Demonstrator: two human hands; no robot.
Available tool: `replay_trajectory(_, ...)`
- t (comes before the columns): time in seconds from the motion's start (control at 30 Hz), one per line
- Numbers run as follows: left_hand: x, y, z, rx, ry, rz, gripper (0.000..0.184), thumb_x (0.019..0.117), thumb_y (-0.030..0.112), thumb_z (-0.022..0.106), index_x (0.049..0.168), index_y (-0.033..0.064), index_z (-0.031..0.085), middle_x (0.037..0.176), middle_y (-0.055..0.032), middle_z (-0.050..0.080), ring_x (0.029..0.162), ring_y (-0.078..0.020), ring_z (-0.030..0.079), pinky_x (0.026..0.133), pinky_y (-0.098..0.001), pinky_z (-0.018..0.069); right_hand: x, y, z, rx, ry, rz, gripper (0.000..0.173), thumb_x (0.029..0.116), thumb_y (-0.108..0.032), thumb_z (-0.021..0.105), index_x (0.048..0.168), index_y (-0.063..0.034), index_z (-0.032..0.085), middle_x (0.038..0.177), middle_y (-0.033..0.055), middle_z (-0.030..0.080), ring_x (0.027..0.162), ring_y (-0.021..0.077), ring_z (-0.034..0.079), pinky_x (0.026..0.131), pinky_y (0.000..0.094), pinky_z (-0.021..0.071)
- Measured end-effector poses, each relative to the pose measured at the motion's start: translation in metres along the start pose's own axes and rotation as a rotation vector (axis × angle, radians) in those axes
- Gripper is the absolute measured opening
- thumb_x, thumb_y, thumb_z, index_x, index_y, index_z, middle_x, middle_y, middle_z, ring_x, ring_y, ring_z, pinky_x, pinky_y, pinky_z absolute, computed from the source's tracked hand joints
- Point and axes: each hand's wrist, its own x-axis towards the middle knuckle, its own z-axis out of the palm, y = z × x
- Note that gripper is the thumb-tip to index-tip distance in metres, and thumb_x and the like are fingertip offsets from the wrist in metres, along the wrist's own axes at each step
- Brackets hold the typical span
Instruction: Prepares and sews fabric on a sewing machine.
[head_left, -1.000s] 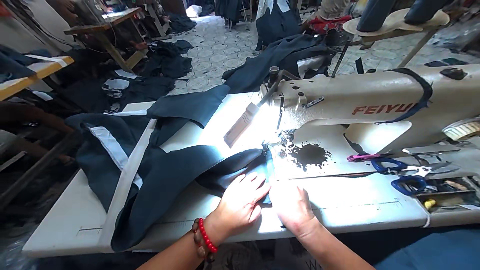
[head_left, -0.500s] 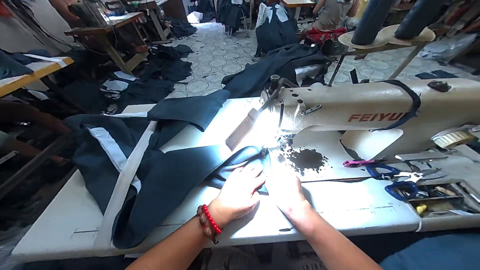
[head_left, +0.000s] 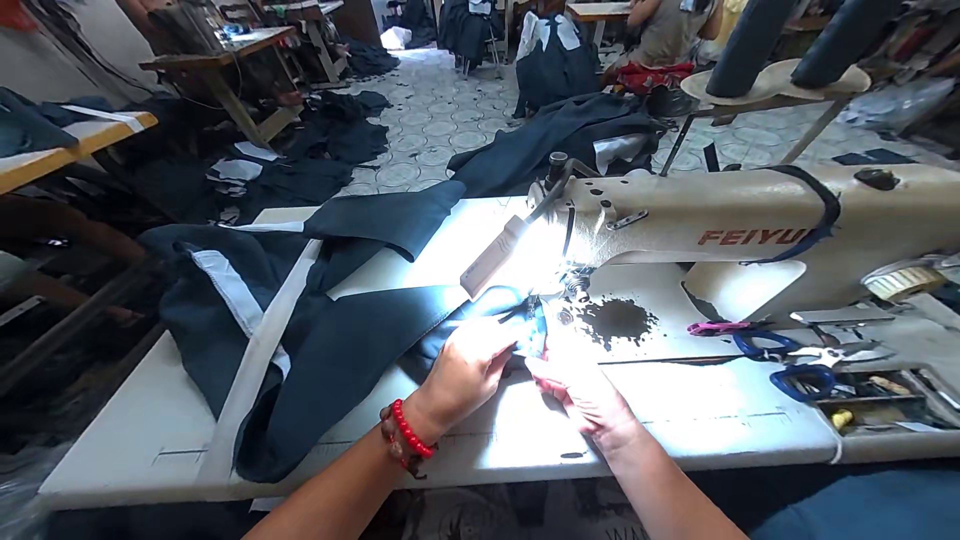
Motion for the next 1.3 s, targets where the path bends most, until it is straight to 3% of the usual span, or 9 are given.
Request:
replay_trajectory(0.13,0.011,0.003,-0.013,-0.082,-0.101,-0.036,0.023,0.0987,0.01,0.058,0.109,0.0004,0.076,0.1,-0.013,0.074,0.098,-0.023,0.071,0.092,-0.0392,0.0556,0.015,0.028,-0.005,-0.512,0.151,-0.555,0.021,0.0896,-0.006,0.066,0.104,0.009,0.07,0.098,0.0136,0.071,0.092,0.0081,0.066,0.085,0.0226,0.0533)
replay_trajectory(0.27,0.018,0.005,-0.022,-0.041,-0.183,0.015,0.028,0.0994,0.002,0.052,0.114,-0.0002,0.075,0.105,-0.0153,0.075,0.103,-0.0263,0.072,0.096,-0.0416,0.055,0.003,0.023,-0.001,-0.409,0.174,-0.38,0.01,0.0958,-0.004,0.057,0.098,0.0052,0.057,0.087,0.0081,0.059,0.076,0.0082,0.063,0.071,0.0243,0.0567)
replay_trajectory(0.43,0.029,0.01,-0.027,-0.035,-0.5,-0.04,0.036,0.1007,0.001,0.044,0.121,0.0019,0.073,0.108,-0.0194,0.072,0.108,-0.0316,0.068,0.097,-0.0447,0.0513,-0.032,0.015,-0.01,-0.436,0.097,-0.286,0.025,0.1005,-0.007,0.052,0.122,0.0048,0.055,0.1,0.0088,0.066,0.074,0.0069,0.068,0.065,0.0233,0.0592)
replay_trajectory(0.5,0.029,0.009,-0.022,-0.028,-0.549,-0.016,0.036,0.101,0.002,0.043,0.12,0.0018,0.073,0.101,-0.0196,0.069,0.101,-0.0324,0.067,0.092,-0.0445,0.0518,-0.03,0.023,-0.025,-0.778,0.082,-0.509,0.031,0.097,-0.001,0.047,0.121,0.0053,0.065,0.103,0.0129,0.071,0.084,0.0117,0.068,0.076,0.0259,0.0562)
replay_trajectory(0.6,0.027,0.006,-0.019,-0.026,-0.57,0.025,0.037,0.1001,0.001,0.043,0.12,0.0019,0.074,0.096,-0.0187,0.069,0.098,-0.032,0.067,0.09,-0.0436,0.0526,-0.013,0.038,-0.051,-1.209,0.051,-1.005,0.037,0.0805,-0.001,0.061,0.112,-0.009,0.079,0.11,0.0198,0.072,0.109,0.0359,0.068,0.098,0.0482,0.0532)
replay_trajectory(0.73,0.026,0.009,-0.018,-0.036,-0.596,0.004,0.037,0.1005,0.002,0.043,0.119,0.0027,0.074,0.094,-0.0177,0.068,0.095,-0.031,0.066,0.087,-0.0429,0.0523,-0.002,0.034,-0.057,-1.344,-0.122,-1.285,0.019,0.096,-0.009,0.059,0.1,-0.0083,0.078,0.107,0.0144,0.076,0.105,0.0282,0.072,0.091,0.0377,0.058)
replay_trajectory(0.87,0.022,0.011,-0.013,0.035,-0.504,0.058,0.031,0.096,0.002,0.049,0.109,0.004,0.077,0.099,-0.0155,0.068,0.1,-0.031,0.065,0.089,-0.0465,0.0507,-0.004,0.039,-0.056,-1.27,-0.186,-1.32,0.021,0.0955,-0.008,0.057,0.092,-0.0026,0.077,0.089,0.0118,0.076,0.086,0.0217,0.074,0.081,0.0303,0.0587)
replay_trajectory(0.97,0.011,0.004,0.001,0.123,-0.342,0.192,0.031,0.0932,0.004,0.051,0.11,0.0041,0.076,0.124,-0.0134,0.071,0.122,-0.0308,0.064,0.103,-0.0515,0.0492,-0.007,0.041,-0.056,-1.265,-0.166,-1.291,0.022,0.095,-0.009,0.056,0.089,-0.0027,0.076,0.086,0.0111,0.075,0.083,0.0212,0.074,0.079,0.0305,0.0584)
replay_trajectory(1.3,-0.002,-0.003,0.007,0.169,-0.36,0.185,0.042,0.0947,0.01,0.047,0.129,0.0133,0.071,0.116,-0.0099,0.073,0.108,-0.0275,0.068,0.093,-0.049,0.0478,-0.012,0.04,-0.06,-1.305,-0.157,-1.268,0.025,0.0947,-0.013,0.055,0.09,-0.0031,0.078,0.091,0.0113,0.077,0.087,0.0217,0.075,0.079,0.0311,0.0591)
